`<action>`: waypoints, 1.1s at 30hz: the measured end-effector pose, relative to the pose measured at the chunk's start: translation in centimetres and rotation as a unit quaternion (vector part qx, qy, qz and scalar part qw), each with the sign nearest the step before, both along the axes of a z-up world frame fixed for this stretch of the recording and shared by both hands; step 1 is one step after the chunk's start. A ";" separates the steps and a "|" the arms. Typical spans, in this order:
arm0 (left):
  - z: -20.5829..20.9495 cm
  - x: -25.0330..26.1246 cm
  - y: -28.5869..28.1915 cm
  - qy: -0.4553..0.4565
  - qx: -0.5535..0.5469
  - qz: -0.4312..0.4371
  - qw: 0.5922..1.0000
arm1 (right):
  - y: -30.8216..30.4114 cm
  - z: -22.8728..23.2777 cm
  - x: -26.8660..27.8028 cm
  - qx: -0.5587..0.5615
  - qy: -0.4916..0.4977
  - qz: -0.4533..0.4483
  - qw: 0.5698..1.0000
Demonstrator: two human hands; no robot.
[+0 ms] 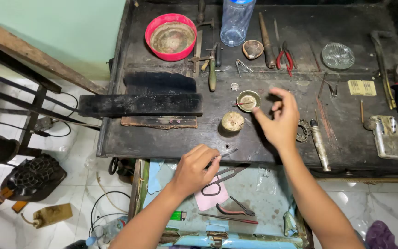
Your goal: Solder small metal components of a jewelry piece using a blowtorch and pliers
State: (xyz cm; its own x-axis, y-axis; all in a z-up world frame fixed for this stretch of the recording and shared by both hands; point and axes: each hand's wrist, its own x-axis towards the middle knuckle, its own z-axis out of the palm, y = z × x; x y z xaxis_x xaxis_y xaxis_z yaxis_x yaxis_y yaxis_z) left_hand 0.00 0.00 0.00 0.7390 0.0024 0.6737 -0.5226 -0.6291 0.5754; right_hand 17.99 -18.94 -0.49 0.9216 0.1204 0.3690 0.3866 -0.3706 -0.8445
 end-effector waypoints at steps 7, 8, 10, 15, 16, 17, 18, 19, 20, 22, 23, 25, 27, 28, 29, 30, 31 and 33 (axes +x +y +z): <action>1.5 -1.1 4.1 -0.045 0.016 0.064 0.997 | -1.0 -0.4 -3.6 0.103 -0.119 -0.035 0.987; 1.4 -1.1 5.4 -0.056 0.048 0.110 0.991 | -1.1 -0.4 -3.4 0.115 -0.145 -0.043 0.982; 1.9 -1.5 7.3 -0.065 0.078 0.157 0.982 | -1.4 -0.7 -3.1 0.124 -0.171 -0.050 0.976; 2.7 -1.7 9.3 -0.070 0.108 0.221 0.967 | -1.2 -1.0 -3.0 0.132 -0.189 -0.041 0.972; 2.6 -1.7 9.3 -0.072 0.109 0.222 0.966 | -1.1 -1.0 -3.0 0.133 -0.190 -0.041 0.972; 2.5 -1.6 9.2 -0.066 0.110 0.220 0.967 | -1.1 -1.0 -3.1 0.134 -0.189 -0.038 0.972; 2.4 -1.6 9.1 -0.060 0.112 0.219 0.968 | -1.0 -1.1 -3.1 0.135 -0.188 -0.035 0.972; 2.4 -1.5 9.1 -0.062 0.112 0.218 0.968 | -0.9 -1.1 -3.1 0.136 -0.190 -0.036 0.972; 2.4 -1.5 9.1 -0.059 0.113 0.222 0.967 | -0.9 -1.0 -3.1 0.135 -0.191 -0.036 0.972; 2.3 -1.5 9.1 -0.056 0.115 0.227 0.966 | -0.8 -1.0 -3.2 0.133 -0.193 -0.035 0.972; 2.3 -1.6 9.2 -0.056 0.120 0.230 0.964 | -0.7 -1.0 -3.3 0.131 -0.192 -0.036 0.972; 2.2 -1.6 9.4 -0.055 0.125 0.233 0.963 | -0.7 -1.0 -3.4 0.129 -0.191 -0.037 0.972; 2.0 -1.6 9.6 -0.051 0.121 0.221 0.966 | -0.6 -1.0 -3.3 0.128 -0.195 -0.031 0.972; 2.2 -1.5 9.3 -0.052 0.121 0.220 0.967 | -0.6 -0.9 -3.2 0.128 -0.195 -0.032 0.972; 2.4 -1.6 8.9 -0.049 0.106 0.207 0.971 | -0.6 -0.9 -3.2 0.126 -0.198 -0.033 0.972; 2.5 -1.6 8.5 -0.047 0.091 0.193 0.976 | -0.7 -0.9 -3.2 0.124 -0.200 -0.034 0.971; 2.3 -1.4 7.6 -0.044 0.091 0.189 0.977 | -0.7 -0.9 -3.2 0.123 -0.198 -0.037 0.972; 1.8 -1.0 6.0 -0.022 0.037 0.119 0.992 | -0.7 -0.9 -3.1 0.126 -0.206 -0.034 0.970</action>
